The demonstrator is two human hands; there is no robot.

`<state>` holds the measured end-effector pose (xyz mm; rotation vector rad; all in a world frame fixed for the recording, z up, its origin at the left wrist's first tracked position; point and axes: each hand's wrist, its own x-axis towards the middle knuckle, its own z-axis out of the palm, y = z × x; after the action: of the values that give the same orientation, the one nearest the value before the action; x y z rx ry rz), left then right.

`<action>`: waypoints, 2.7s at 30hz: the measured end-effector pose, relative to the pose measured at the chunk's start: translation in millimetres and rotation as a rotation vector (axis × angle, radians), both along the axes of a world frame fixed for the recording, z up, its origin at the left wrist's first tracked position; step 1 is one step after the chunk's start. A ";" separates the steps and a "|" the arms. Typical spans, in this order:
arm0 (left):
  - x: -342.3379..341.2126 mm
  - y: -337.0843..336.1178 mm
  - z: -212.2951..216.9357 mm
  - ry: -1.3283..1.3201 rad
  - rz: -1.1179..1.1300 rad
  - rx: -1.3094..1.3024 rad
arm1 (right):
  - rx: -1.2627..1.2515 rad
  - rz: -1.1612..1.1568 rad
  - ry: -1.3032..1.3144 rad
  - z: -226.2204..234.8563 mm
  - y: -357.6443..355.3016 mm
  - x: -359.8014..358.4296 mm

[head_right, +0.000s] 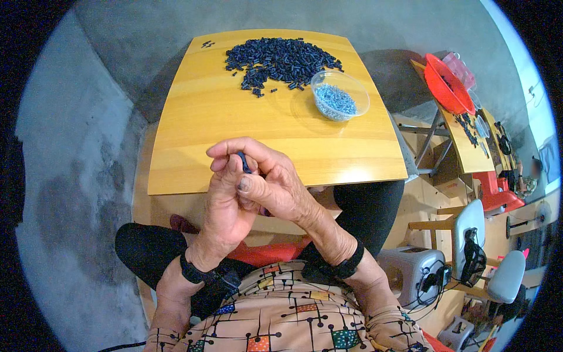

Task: The recorder is sorting and assembling small blue plastic components on a wooden table.

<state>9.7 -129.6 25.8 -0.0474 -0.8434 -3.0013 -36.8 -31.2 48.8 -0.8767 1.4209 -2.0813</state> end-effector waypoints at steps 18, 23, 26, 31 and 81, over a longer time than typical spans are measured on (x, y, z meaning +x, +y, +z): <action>-5.7 -7.6 -9.6 0.001 0.021 -0.037 | 0.031 0.099 0.070 -4.9 -7.1 -19.4; -3.0 -6.9 -3.2 0.108 0.041 -0.047 | 0.054 0.140 0.063 -3.8 -7.9 -15.9; 4.3 -5.0 -3.5 0.035 0.093 -0.062 | -0.024 0.074 0.164 -3.6 -15.6 -12.5; 6.3 -1.0 1.1 0.000 0.142 -0.094 | -0.134 0.058 0.233 -11.2 -19.1 -12.4; 5.4 4.8 -14.8 0.120 0.092 -0.140 | -0.038 0.147 0.020 -12.3 5.1 -8.4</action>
<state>15.1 -124.8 11.0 -0.1839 -1.0118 -2.8172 -45.2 -26.1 36.4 -0.9893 1.2900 -2.0008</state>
